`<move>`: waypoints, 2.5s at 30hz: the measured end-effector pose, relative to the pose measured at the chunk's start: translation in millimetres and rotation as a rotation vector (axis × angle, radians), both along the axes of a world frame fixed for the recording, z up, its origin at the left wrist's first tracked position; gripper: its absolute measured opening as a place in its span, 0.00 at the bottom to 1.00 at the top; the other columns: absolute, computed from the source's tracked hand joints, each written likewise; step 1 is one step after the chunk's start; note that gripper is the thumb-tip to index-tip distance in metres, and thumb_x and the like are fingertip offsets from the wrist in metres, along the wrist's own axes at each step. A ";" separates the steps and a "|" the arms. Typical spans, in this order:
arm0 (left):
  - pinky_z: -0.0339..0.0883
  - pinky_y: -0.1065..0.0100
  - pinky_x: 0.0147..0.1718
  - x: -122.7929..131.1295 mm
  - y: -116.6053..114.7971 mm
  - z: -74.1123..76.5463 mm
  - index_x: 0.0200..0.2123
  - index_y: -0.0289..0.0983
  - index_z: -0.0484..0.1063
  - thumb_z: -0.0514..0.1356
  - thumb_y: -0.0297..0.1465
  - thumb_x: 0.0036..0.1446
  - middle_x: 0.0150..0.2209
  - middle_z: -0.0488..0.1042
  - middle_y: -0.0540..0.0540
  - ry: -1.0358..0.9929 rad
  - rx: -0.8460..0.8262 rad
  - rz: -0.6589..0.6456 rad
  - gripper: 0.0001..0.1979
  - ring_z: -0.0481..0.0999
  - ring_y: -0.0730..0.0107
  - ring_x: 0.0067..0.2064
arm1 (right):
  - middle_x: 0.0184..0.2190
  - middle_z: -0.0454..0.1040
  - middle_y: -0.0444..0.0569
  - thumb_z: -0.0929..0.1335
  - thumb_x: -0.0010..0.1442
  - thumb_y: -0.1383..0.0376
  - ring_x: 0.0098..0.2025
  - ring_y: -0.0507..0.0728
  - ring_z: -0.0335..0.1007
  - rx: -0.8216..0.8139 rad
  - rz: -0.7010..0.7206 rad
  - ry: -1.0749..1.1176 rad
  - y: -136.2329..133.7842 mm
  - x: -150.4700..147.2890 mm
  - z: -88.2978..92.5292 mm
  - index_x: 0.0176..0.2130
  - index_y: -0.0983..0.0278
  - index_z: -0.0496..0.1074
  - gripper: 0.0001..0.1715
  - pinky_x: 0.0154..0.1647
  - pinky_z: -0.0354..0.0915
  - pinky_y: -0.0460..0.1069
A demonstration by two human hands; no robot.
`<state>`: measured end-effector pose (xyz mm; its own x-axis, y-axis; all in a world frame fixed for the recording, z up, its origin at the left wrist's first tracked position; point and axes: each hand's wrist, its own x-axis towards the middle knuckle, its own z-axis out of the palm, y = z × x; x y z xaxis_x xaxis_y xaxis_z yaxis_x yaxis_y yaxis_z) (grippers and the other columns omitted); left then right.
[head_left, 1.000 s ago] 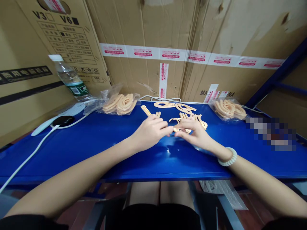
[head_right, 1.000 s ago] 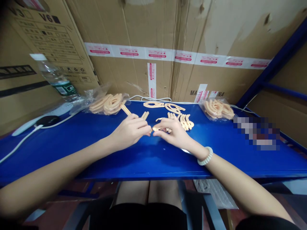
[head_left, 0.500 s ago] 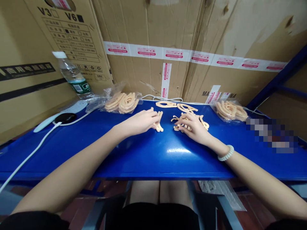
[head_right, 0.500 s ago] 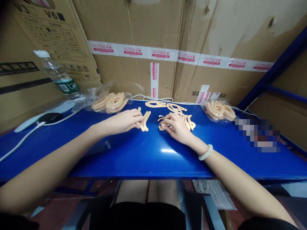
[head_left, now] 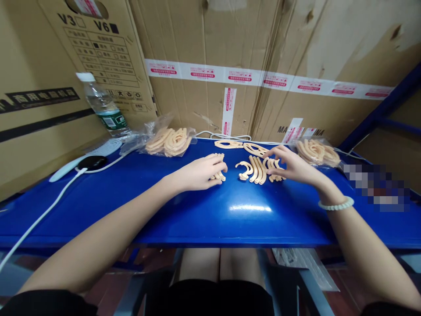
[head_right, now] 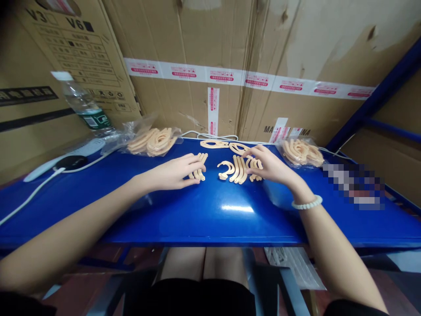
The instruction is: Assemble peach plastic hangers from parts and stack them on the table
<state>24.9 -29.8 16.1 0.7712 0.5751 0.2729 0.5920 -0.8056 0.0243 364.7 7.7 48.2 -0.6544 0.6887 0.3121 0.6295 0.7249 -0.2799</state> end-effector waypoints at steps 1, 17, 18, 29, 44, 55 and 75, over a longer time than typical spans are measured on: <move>0.64 0.56 0.56 2.9 -1.0 -2.0 0.50 0.36 0.71 0.58 0.32 0.66 0.51 0.72 0.39 -0.001 0.007 -0.008 0.11 0.70 0.55 0.56 | 0.49 0.70 0.56 0.74 0.58 0.51 0.49 0.66 0.68 -0.020 -0.020 -0.040 1.9 8.5 3.2 0.51 0.61 0.74 0.26 0.53 0.67 0.62; 0.71 0.54 0.51 8.8 0.7 -21.9 0.53 0.38 0.71 0.52 0.32 0.70 0.57 0.71 0.37 0.040 -0.029 0.001 0.13 0.72 0.53 0.58 | 0.38 0.69 0.49 0.74 0.51 0.65 0.40 0.60 0.67 -0.226 -0.145 -0.356 2.0 18.1 0.1 0.42 0.60 0.76 0.16 0.44 0.65 0.53; 0.71 0.54 0.52 8.2 1.4 -22.0 0.53 0.37 0.71 0.52 0.32 0.70 0.56 0.71 0.37 0.033 -0.029 -0.002 0.13 0.72 0.53 0.58 | 0.38 0.69 0.49 0.73 0.52 0.65 0.39 0.59 0.67 -0.224 -0.148 -0.355 2.1 18.3 -0.2 0.42 0.60 0.76 0.15 0.44 0.65 0.53; 0.67 0.55 0.57 1.0 8.4 -22.8 0.51 0.38 0.73 0.55 0.33 0.68 0.55 0.73 0.39 -0.055 -0.039 -0.031 0.12 0.71 0.56 0.58 | 0.44 0.70 0.54 0.76 0.52 0.61 0.47 0.64 0.69 -0.054 -0.146 -0.221 5.8 26.7 -0.8 0.46 0.61 0.76 0.21 0.49 0.66 0.58; 0.67 0.58 0.55 0.8 7.1 -14.0 0.49 0.39 0.75 0.56 0.29 0.67 0.53 0.75 0.41 -0.012 -0.063 -0.029 0.10 0.74 0.58 0.55 | 0.55 0.69 0.58 0.72 0.63 0.57 0.50 0.64 0.72 0.071 0.080 -0.282 -22.7 -34.3 -25.5 0.62 0.61 0.69 0.31 0.48 0.71 0.57; 0.67 0.59 0.55 4.6 6.0 -13.3 0.50 0.37 0.74 0.54 0.30 0.69 0.53 0.75 0.41 0.038 -0.078 0.013 0.12 0.74 0.58 0.54 | 0.54 0.70 0.58 0.69 0.66 0.63 0.57 0.64 0.68 0.066 0.182 -0.108 -1.3 -50.7 -46.0 0.61 0.61 0.69 0.25 0.59 0.67 0.61; 0.68 0.53 0.57 2.3 11.6 -14.5 0.50 0.36 0.73 0.58 0.34 0.66 0.54 0.74 0.38 -0.232 0.076 0.055 0.12 0.70 0.53 0.58 | 0.47 0.79 0.60 0.69 0.64 0.63 0.49 0.64 0.74 0.035 -0.446 -0.099 61.2 -6.2 -18.7 0.53 0.70 0.74 0.20 0.53 0.66 0.55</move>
<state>27.2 -18.2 1.5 0.6514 0.5852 0.4829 0.6203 -0.7773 0.1052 358.4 69.0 29.5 -0.3240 0.9002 0.2910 0.9047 0.3847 -0.1828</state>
